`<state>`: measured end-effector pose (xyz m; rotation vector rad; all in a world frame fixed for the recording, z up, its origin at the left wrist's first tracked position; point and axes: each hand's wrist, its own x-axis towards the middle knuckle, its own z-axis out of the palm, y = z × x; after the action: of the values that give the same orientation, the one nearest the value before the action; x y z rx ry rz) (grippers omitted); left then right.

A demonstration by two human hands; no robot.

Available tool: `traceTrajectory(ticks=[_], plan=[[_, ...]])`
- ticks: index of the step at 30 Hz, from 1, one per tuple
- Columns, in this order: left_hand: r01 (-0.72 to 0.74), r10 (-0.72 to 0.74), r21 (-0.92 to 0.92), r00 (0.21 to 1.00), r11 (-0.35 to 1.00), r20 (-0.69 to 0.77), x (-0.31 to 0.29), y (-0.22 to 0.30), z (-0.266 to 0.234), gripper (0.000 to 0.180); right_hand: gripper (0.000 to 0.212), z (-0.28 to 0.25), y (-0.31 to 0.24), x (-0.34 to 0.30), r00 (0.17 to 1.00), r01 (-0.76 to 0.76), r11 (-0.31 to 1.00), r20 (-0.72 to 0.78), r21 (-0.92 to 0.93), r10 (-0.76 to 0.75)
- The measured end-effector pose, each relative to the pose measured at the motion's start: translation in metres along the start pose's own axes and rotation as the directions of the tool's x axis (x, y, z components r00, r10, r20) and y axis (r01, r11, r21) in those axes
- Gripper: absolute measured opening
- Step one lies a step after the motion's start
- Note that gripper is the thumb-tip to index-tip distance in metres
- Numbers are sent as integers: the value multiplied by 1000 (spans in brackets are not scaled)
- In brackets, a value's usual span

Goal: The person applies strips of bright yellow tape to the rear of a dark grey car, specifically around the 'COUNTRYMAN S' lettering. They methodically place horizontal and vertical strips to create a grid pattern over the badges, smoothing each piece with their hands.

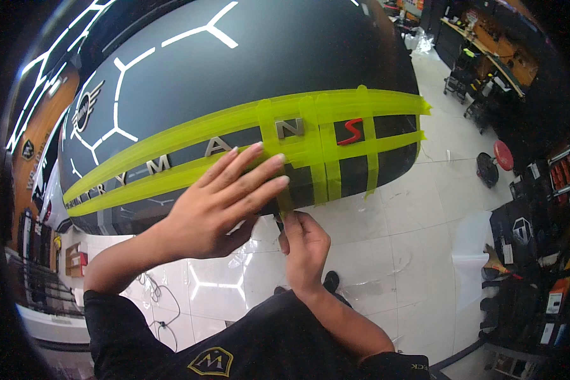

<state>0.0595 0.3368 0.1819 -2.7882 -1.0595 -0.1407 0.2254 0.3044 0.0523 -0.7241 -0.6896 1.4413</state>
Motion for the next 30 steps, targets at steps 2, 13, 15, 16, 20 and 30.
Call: traceTrajectory(ticks=[2,13,15,16,20,30], plan=[[-32,32,62,999,998,-9,3,7,8,75,24,0,3,2,999,35,999,-28,3,-35],[-118,144,270,986,956,-80,1,5,20,53,18,14,6,-2,976,-11,978,-209,210,56],[-126,156,265,983,956,-95,1,5,18,52,19,16,0,0,967,-44,979,-237,200,92],[-131,167,266,979,955,-117,2,3,17,54,20,18,-4,-1,962,-62,979,-251,196,111],[-125,172,285,974,950,-145,3,4,20,53,20,15,0,-1,964,-10,986,-259,169,54],[-110,180,283,956,953,-233,0,2,28,49,16,21,13,3,950,96,974,-311,206,-28]])
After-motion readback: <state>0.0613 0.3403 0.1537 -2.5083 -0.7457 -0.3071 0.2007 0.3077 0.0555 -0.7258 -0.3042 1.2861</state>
